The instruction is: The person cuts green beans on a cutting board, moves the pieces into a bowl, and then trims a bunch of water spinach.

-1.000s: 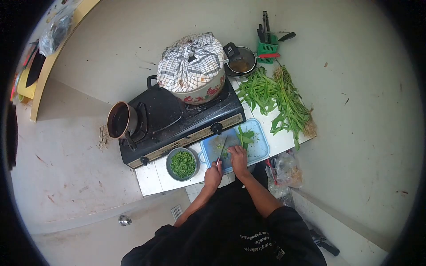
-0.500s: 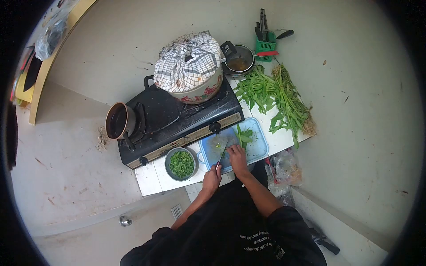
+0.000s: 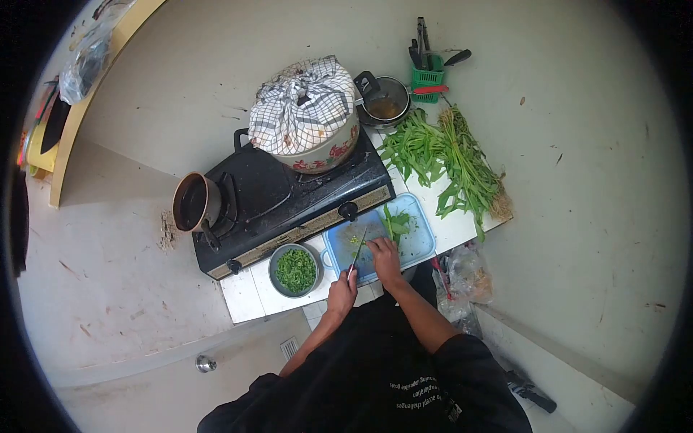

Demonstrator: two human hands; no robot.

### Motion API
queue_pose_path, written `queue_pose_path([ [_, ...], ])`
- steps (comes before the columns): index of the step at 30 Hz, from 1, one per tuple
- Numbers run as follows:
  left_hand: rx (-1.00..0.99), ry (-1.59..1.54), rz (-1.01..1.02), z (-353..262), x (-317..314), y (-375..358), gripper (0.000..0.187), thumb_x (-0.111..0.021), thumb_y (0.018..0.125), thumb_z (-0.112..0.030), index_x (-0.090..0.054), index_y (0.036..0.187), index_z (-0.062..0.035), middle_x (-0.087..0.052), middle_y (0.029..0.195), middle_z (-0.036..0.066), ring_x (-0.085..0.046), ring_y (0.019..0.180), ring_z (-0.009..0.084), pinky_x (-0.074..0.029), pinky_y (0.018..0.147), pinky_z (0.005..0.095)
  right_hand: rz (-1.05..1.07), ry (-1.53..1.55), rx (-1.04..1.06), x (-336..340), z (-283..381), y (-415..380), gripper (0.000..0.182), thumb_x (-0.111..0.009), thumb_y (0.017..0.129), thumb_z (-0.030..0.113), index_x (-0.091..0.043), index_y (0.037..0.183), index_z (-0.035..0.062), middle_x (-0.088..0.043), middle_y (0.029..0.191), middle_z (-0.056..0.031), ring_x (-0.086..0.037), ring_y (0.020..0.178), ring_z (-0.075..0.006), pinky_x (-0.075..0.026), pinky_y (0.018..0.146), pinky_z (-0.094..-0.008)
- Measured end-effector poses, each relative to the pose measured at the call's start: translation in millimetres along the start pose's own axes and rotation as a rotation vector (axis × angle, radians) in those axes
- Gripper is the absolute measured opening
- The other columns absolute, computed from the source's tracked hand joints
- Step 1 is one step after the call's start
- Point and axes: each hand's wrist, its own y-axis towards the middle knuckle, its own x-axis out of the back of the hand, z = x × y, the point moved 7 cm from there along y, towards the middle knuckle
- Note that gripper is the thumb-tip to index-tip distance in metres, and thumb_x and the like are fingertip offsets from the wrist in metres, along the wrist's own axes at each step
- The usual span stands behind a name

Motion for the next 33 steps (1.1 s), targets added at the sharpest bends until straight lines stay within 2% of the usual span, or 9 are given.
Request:
queue_pose_path([
  [9, 0.026, 0.04, 0.02, -7.8, 6.1, -8.7, 0.042, -0.047, 0.103, -0.039, -0.057, 0.103, 0.0017, -0.063, 0.071, 0.033, -0.064, 0.069, 0.0525, -0.05, 0.062, 0.061, 0.003, -0.005, 0.036, -1.3, 0.8, -0.8, 0.032, -0.062, 0.073, -0.005, -0.071, 0.102, 0.0065, -0.063, 0.098, -0.0073, -0.06, 0.096, -0.0283, -0.046, 0.085, -0.0417],
  [13, -0.013, 0.063, -0.01, -4.5, 2.0, -10.5, 0.043, -0.046, 0.103, -0.041, -0.057, 0.101, 0.0006, -0.065, 0.07, 0.03, -0.064, 0.067, 0.0506, -0.052, 0.061, 0.0585, -0.003, 0.018, 0.039, -2.3, -0.5, -1.3, 0.031, -0.061, 0.074, -0.005, -0.071, 0.101, 0.0066, -0.063, 0.098, -0.0072, -0.06, 0.096, -0.0281, -0.045, 0.084, -0.0412],
  [16, -0.024, 0.084, -0.022, -8.5, -1.5, 0.3, 0.042, -0.046, 0.103, -0.04, -0.056, 0.1, 0.0002, -0.065, 0.07, 0.03, -0.065, 0.068, 0.0507, -0.052, 0.061, 0.0588, 0.026, -0.008, 0.05, -3.9, 0.6, -0.3, 0.037, -0.063, 0.071, -0.003, -0.07, 0.107, 0.005, -0.061, 0.101, -0.0068, -0.057, 0.099, -0.0269, -0.044, 0.085, -0.041],
  [22, -0.01, 0.088, -0.031, -12.9, -4.0, 6.8, 0.042, -0.046, 0.103, -0.04, -0.056, 0.1, 0.0004, -0.065, 0.071, 0.031, -0.065, 0.068, 0.0506, -0.052, 0.061, 0.0587, 0.092, -0.134, 0.098, -2.1, 8.0, -2.2, 0.037, -0.061, 0.077, 0.002, -0.067, 0.113, 0.0055, -0.059, 0.104, -0.0052, -0.055, 0.102, -0.0235, -0.042, 0.086, -0.0388],
  [31, 0.012, 0.077, -0.009, -13.1, 3.7, -6.7, 0.043, -0.047, 0.103, -0.04, -0.057, 0.102, 0.0016, -0.065, 0.07, 0.031, -0.065, 0.068, 0.0509, -0.052, 0.062, 0.0582, 0.085, -0.127, 0.115, -0.3, 6.5, -6.3, 0.045, -0.061, 0.075, -0.002, -0.065, 0.119, 0.0063, -0.056, 0.104, -0.0061, -0.054, 0.1, -0.0247, -0.041, 0.086, -0.0394],
  [33, 0.002, 0.074, -0.009, -13.9, 2.9, -8.0, 0.043, -0.047, 0.103, -0.04, -0.057, 0.101, 0.0016, -0.065, 0.07, 0.031, -0.065, 0.068, 0.0509, -0.052, 0.062, 0.0584, 0.089, -0.15, 0.122, -0.7, 6.0, -5.5, 0.039, -0.059, 0.079, 0.002, -0.065, 0.117, 0.0044, -0.056, 0.102, -0.0064, -0.054, 0.1, -0.0238, -0.041, 0.086, -0.0387],
])
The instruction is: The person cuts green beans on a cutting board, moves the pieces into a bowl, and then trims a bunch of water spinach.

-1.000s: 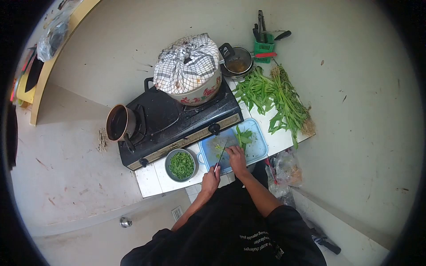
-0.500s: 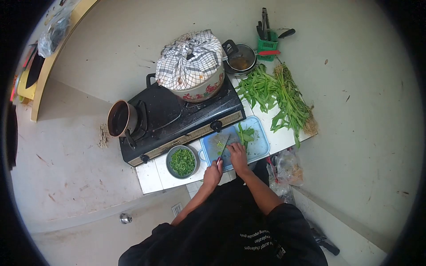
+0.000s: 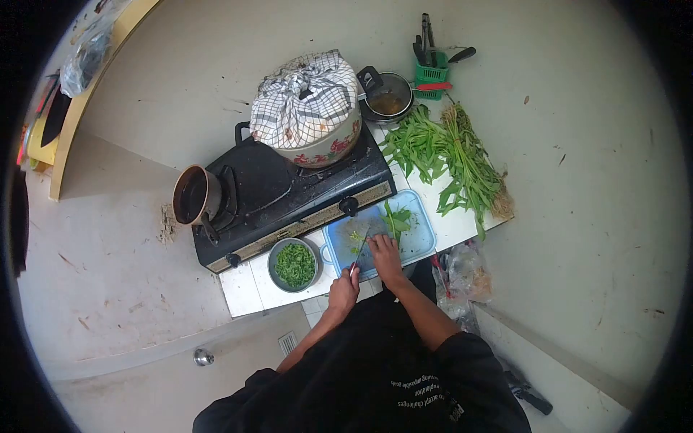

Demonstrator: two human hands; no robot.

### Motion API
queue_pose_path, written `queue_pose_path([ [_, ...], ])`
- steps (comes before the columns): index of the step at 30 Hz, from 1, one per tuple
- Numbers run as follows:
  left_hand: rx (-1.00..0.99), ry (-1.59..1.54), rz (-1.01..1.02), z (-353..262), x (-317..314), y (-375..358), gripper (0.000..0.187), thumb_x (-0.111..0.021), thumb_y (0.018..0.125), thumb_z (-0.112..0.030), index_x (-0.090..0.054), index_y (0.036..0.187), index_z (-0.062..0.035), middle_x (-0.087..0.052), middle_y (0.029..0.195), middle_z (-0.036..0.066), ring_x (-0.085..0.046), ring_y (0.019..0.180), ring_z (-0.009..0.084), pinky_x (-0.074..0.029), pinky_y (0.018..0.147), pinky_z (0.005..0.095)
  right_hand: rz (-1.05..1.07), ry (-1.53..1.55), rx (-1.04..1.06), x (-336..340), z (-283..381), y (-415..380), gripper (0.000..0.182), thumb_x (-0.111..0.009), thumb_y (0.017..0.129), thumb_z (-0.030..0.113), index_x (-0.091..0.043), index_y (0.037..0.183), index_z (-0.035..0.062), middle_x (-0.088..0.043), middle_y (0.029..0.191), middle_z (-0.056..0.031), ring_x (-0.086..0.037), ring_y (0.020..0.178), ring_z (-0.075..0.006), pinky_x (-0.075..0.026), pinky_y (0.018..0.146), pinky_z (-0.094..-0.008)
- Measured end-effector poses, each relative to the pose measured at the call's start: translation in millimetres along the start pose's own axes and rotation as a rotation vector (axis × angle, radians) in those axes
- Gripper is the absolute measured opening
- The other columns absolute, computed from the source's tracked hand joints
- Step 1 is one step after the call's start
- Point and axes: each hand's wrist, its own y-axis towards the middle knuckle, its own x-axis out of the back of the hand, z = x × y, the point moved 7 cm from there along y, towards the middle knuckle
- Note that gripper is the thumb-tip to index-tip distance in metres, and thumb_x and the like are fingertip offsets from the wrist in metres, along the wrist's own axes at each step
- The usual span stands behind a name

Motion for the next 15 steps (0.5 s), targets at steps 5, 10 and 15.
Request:
queue_pose_path([
  [5, 0.006, 0.009, -0.009, 0.9, -2.5, -1.9, 0.042, -0.047, 0.103, -0.039, -0.057, 0.1, 0.0017, -0.065, 0.07, 0.031, -0.065, 0.068, 0.0507, -0.052, 0.061, 0.0583, 0.009, 0.008, -0.005, 2.0, 1.1, 0.5, 0.037, -0.058, 0.08, 0.002, -0.065, 0.116, 0.0034, -0.055, 0.103, -0.0067, -0.053, 0.1, -0.0237, -0.041, 0.086, -0.0387],
  [10, -0.031, 0.024, -0.046, -5.8, -9.9, 12.2, 0.042, -0.047, 0.103, -0.039, -0.057, 0.098, 0.0015, -0.065, 0.07, 0.03, -0.065, 0.067, 0.0496, -0.052, 0.06, 0.0581, 0.01, 0.006, -0.002, -0.3, 1.2, 0.1, 0.04, -0.058, 0.08, 0.003, -0.063, 0.12, 0.0034, -0.055, 0.105, -0.0073, -0.053, 0.101, -0.0245, -0.041, 0.086, -0.039],
  [15, 0.011, 0.02, 0.0, 3.7, -3.7, 0.9, 0.041, -0.047, 0.103, -0.039, -0.056, 0.098, 0.0008, -0.065, 0.071, 0.03, -0.065, 0.068, 0.0492, -0.052, 0.061, 0.0584, -0.003, -0.007, 0.003, 3.8, 0.2, -1.1, 0.046, -0.062, 0.075, -0.001, -0.065, 0.121, 0.0051, -0.056, 0.103, -0.0067, -0.054, 0.1, -0.0249, -0.041, 0.086, -0.0397],
])
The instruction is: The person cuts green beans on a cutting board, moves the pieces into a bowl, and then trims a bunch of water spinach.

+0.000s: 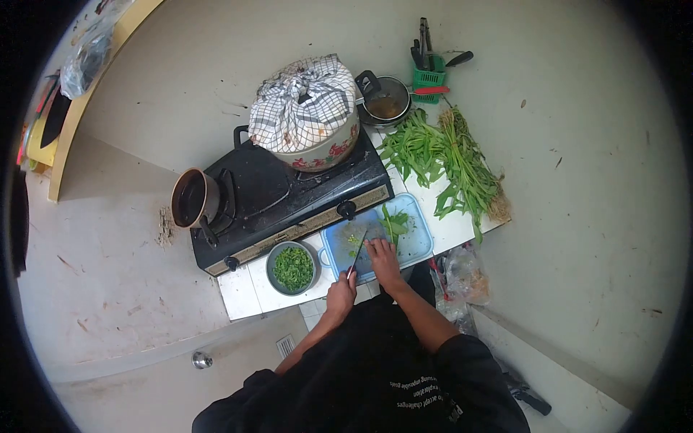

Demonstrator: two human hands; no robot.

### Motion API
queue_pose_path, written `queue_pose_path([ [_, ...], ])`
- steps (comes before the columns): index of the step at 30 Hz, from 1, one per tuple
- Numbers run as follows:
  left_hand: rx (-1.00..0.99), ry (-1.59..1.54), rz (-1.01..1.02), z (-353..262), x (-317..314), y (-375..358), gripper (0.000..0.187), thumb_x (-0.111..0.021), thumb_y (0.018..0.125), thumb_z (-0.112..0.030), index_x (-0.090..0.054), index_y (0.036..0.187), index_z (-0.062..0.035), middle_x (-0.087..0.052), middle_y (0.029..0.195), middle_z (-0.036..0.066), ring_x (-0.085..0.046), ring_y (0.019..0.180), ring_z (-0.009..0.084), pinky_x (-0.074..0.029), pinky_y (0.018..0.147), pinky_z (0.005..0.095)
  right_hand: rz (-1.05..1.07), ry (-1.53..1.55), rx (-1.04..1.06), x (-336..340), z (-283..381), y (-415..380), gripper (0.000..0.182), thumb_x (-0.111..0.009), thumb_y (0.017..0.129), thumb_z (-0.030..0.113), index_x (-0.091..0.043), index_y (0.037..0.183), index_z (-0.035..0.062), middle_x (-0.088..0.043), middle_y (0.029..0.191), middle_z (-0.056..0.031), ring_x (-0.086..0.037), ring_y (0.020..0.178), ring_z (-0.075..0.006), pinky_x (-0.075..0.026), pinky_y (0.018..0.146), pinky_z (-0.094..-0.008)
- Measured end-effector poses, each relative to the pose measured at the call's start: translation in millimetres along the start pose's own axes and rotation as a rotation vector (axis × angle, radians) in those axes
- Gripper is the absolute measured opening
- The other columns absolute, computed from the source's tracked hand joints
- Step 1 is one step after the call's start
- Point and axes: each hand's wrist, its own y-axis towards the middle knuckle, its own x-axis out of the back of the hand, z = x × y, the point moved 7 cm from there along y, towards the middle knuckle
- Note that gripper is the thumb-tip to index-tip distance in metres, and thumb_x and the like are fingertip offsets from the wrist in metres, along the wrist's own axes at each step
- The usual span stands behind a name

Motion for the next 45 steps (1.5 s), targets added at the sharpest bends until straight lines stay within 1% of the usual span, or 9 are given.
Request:
queue_pose_path([
  [7, 0.03, -0.043, 0.026, 3.2, -0.1, 7.6, 0.043, -0.045, 0.103, -0.04, -0.056, 0.1, 0.0013, -0.065, 0.072, 0.031, -0.065, 0.069, 0.0503, -0.052, 0.062, 0.0586, -0.049, 0.085, -0.002, -0.5, -6.2, -0.7, 0.042, -0.062, 0.074, -0.003, -0.07, 0.114, 0.008, -0.06, 0.098, -0.0064, -0.058, 0.095, -0.0251, -0.044, 0.084, -0.0395],
  [16, -0.011, -0.043, 0.031, 4.1, -6.6, -5.3, 0.043, -0.047, 0.103, -0.039, -0.058, 0.101, 0.0019, -0.065, 0.072, 0.031, -0.065, 0.069, 0.0504, -0.052, 0.062, 0.0586, -0.067, 0.062, -0.031, -4.2, -7.5, -1.0, 0.042, -0.064, 0.069, -0.003, -0.071, 0.11, 0.0072, -0.062, 0.098, -0.0064, -0.059, 0.096, -0.0252, -0.045, 0.085, -0.0402],
  [19, -0.018, -0.01, 0.0, -3.2, -9.0, 5.9, 0.041, -0.047, 0.102, -0.038, -0.058, 0.1, 0.0016, -0.066, 0.072, 0.03, -0.066, 0.068, 0.0495, -0.052, 0.061, 0.0583, -0.022, 0.068, -0.052, -3.7, -6.0, -1.1, 0.034, -0.062, 0.075, 0.001, -0.069, 0.109, 0.0062, -0.061, 0.101, -0.0061, -0.058, 0.098, -0.0253, -0.044, 0.087, -0.0403],
  [22, -0.021, -0.027, -0.015, -8.5, -4.3, 8.8, 0.041, -0.048, 0.102, -0.038, -0.057, 0.1, 0.0013, -0.066, 0.072, 0.03, -0.066, 0.068, 0.0492, -0.052, 0.06, 0.0581, -0.061, 0.105, -0.061, -0.5, -8.1, -0.8, 0.044, -0.063, 0.068, -0.006, -0.071, 0.109, 0.0071, -0.062, 0.1, -0.0067, -0.059, 0.097, -0.0269, -0.045, 0.085, -0.0412],
  [28, 0.009, -0.029, -0.01, 15.8, -2.9, -3.1, 0.041, -0.048, 0.102, -0.039, -0.057, 0.1, 0.0011, -0.065, 0.071, 0.03, -0.065, 0.068, 0.0504, -0.052, 0.06, 0.0586, -0.065, 0.142, -0.088, 2.4, -8.3, -0.8, 0.043, -0.063, 0.068, -0.007, -0.071, 0.108, 0.0067, -0.062, 0.1, -0.0074, -0.06, 0.096, -0.0276, -0.045, 0.086, -0.0411],
  [34, -0.025, -0.069, 0.035, 1.8, -2.0, -8.9, 0.042, -0.047, 0.102, -0.039, -0.057, 0.102, 0.0022, -0.065, 0.071, 0.031, -0.064, 0.068, 0.0513, -0.052, 0.061, 0.0586, -0.08, 0.117, -0.128, 5.2, -4.9, 0.2, 0.037, -0.063, 0.069, -0.006, -0.07, 0.104, 0.0049, -0.062, 0.1, -0.0094, -0.059, 0.097, -0.0298, -0.045, 0.085, -0.0425],
  [37, -0.026, -0.077, 0.037, -1.6, 1.9, -11.0, 0.044, -0.047, 0.102, -0.039, -0.057, 0.101, 0.0033, -0.064, 0.07, 0.031, -0.065, 0.068, 0.0511, -0.052, 0.061, 0.0584, -0.067, 0.156, -0.159, -1.3, -8.8, -1.3, 0.04, -0.061, 0.069, -0.009, -0.07, 0.106, 0.0046, -0.061, 0.104, -0.0097, -0.057, 0.101, -0.0299, -0.044, 0.087, -0.0428],
  [40, -0.017, -0.028, 0.013, -0.1, -6.6, -3.8, 0.044, -0.048, 0.102, -0.039, -0.057, 0.1, 0.0033, -0.064, 0.07, 0.031, -0.065, 0.069, 0.0504, -0.052, 0.061, 0.0582, -0.079, 0.165, -0.196, 3.3, -7.7, -0.4, 0.041, -0.062, 0.068, -0.009, -0.07, 0.106, 0.0044, -0.061, 0.103, -0.0097, -0.057, 0.1, -0.0295, -0.044, 0.086, -0.0432],
  [45, -0.018, -0.056, -0.024, -0.8, -5.5, 9.8, 0.043, -0.048, 0.102, -0.039, -0.058, 0.101, 0.0022, -0.065, 0.07, 0.031, -0.065, 0.069, 0.0502, -0.053, 0.061, 0.058, -0.096, 0.184, -0.239, 3.6, -9.4, 3.0, 0.032, -0.062, 0.069, -0.008, -0.07, 0.098, 0.0052, -0.062, 0.096, -0.0082, -0.059, 0.096, -0.0288, -0.043, 0.083, -0.0428],
])
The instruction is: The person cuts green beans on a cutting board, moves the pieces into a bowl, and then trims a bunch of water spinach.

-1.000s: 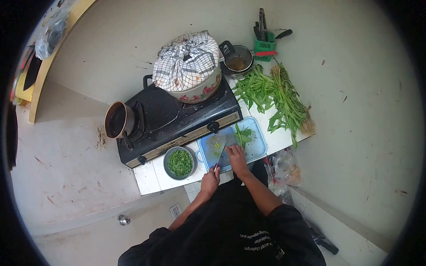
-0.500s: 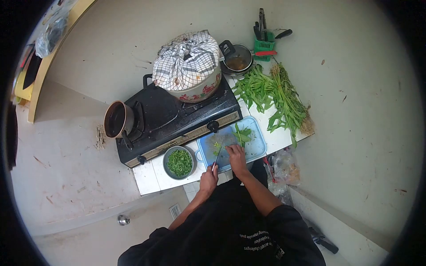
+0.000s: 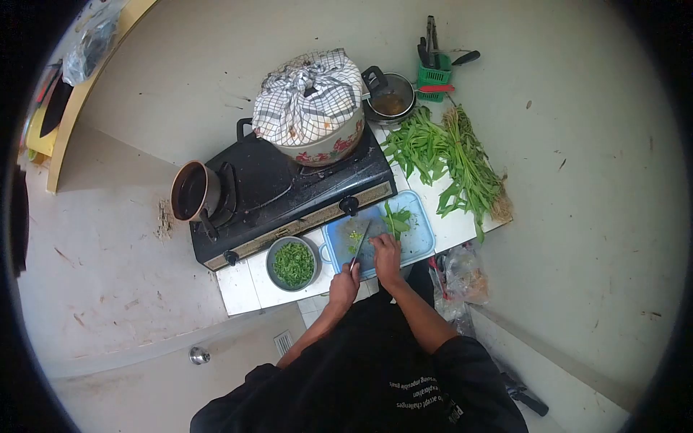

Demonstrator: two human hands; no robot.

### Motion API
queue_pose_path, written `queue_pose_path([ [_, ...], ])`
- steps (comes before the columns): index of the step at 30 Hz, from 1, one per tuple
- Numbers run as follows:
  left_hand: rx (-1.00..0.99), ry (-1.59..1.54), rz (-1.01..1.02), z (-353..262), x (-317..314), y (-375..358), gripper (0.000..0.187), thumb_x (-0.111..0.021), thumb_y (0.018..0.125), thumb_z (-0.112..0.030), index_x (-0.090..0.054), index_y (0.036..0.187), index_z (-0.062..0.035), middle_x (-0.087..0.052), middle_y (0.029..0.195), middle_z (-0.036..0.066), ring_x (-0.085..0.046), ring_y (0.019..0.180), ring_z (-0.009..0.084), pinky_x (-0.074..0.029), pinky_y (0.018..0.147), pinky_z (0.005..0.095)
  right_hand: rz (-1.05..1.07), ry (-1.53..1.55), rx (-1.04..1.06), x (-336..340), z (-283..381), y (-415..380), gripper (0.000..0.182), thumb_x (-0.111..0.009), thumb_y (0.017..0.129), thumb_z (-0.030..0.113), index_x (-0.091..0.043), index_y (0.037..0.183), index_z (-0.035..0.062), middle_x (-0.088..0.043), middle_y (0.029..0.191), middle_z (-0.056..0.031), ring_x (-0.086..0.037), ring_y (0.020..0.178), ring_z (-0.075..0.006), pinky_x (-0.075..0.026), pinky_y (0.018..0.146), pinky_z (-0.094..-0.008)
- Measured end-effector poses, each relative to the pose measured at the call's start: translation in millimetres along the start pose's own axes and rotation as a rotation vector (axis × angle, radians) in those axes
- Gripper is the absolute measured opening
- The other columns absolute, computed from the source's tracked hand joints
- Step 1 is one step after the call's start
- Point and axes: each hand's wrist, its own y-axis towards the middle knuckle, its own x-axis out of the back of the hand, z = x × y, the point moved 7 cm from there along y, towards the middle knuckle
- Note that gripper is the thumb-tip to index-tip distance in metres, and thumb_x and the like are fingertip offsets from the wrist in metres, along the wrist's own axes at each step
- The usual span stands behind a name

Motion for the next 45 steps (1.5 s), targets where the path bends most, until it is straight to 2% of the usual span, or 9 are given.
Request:
queue_pose_path([
  [7, 0.004, -0.03, 0.061, 3.4, 8.6, -15.6, 0.044, -0.048, 0.102, -0.04, -0.058, 0.102, 0.0029, -0.064, 0.071, 0.032, -0.064, 0.069, 0.0517, -0.052, 0.062, 0.0594, -0.088, 0.031, -0.032, 12.4, 4.6, -0.1, 0.024, -0.062, 0.072, -0.004, -0.071, 0.093, 0.0051, -0.062, 0.088, -0.008, -0.061, 0.09, -0.0295, -0.045, 0.078, -0.0425],
  [13, 0.007, -0.01, 0.089, 1.9, 4.6, -17.2, 0.045, -0.048, 0.102, -0.04, -0.059, 0.102, 0.0038, -0.064, 0.072, 0.032, -0.065, 0.07, 0.0518, -0.052, 0.063, 0.0589, -0.052, 0.078, -0.015, 3.1, -6.3, -1.5, 0.023, -0.062, 0.073, -0.004, -0.072, 0.092, 0.003, -0.062, 0.087, -0.0105, -0.061, 0.089, -0.0305, -0.048, 0.079, -0.0439],
  [16, -0.001, 0.024, 0.092, -0.8, -1.0, -11.2, 0.045, -0.048, 0.102, -0.04, -0.058, 0.101, 0.0039, -0.065, 0.072, 0.032, -0.065, 0.071, 0.0509, -0.053, 0.063, 0.0583, -0.057, 0.06, 0.002, 3.6, -4.9, -1.8, 0.025, -0.062, 0.073, -0.005, -0.072, 0.095, 0.0029, -0.063, 0.093, -0.0111, -0.061, 0.092, -0.0305, -0.048, 0.083, -0.045],
  [22, -0.023, 0.046, -0.036, -5.0, 0.4, 5.9, 0.044, -0.049, 0.102, -0.04, -0.058, 0.098, 0.0027, -0.064, 0.069, 0.03, -0.065, 0.067, 0.0506, -0.053, 0.061, 0.0578, 0.0, -0.015, 0.047, 1.3, -3.9, -8.8, 0.037, -0.061, 0.074, -0.007, -0.071, 0.108, 0.0054, -0.061, 0.103, -0.0107, -0.058, 0.098, -0.0307, -0.047, 0.088, -0.0442],
  [25, -0.013, 0.017, 0.005, 1.7, 4.3, 7.7, 0.043, -0.049, 0.102, -0.04, -0.058, 0.099, 0.0018, -0.064, 0.069, 0.03, -0.064, 0.067, 0.0514, -0.052, 0.062, 0.0584, -0.007, -0.016, 0.037, -1.1, -6.9, -10.1, 0.04, -0.061, 0.074, -0.007, -0.07, 0.11, 0.0061, -0.06, 0.102, -0.0109, -0.058, 0.097, -0.0307, -0.047, 0.088, -0.044],
  [31, -0.025, -0.021, 0.085, 2.3, 8.7, -15.5, 0.042, -0.049, 0.102, -0.039, -0.059, 0.103, 0.0018, -0.064, 0.07, 0.032, -0.064, 0.07, 0.0526, -0.051, 0.062, 0.0596, -0.025, -0.006, -0.002, 0.6, -5.7, -8.6, 0.035, -0.06, 0.073, -0.008, -0.07, 0.105, 0.0045, -0.06, 0.102, -0.0118, -0.057, 0.098, -0.0311, -0.047, 0.09, -0.0442],
  [40, -0.01, 0.017, 0.064, -1.9, -3.2, -8.7, 0.042, -0.049, 0.102, -0.039, -0.058, 0.101, 0.002, -0.065, 0.07, 0.031, -0.065, 0.069, 0.0512, -0.052, 0.062, 0.0587, -0.05, 0.024, -0.035, -0.8, -6.8, -8.1, 0.036, -0.06, 0.07, -0.01, -0.07, 0.102, 0.0024, -0.06, 0.101, -0.0114, -0.057, 0.099, -0.0318, -0.046, 0.088, -0.0441],
  [45, -0.008, -0.001, 0.037, -9.2, 0.4, 5.6, 0.042, -0.048, 0.102, -0.04, -0.059, 0.105, 0.0008, -0.065, 0.073, 0.031, -0.064, 0.072, 0.052, -0.051, 0.066, 0.0595, -0.046, -0.026, 0.009, 9.0, 4.4, -10.1, 0.034, -0.06, 0.072, -0.008, -0.071, 0.103, 0.0036, -0.062, 0.1, -0.0119, -0.059, 0.097, -0.0324, -0.047, 0.087, -0.0422],
])
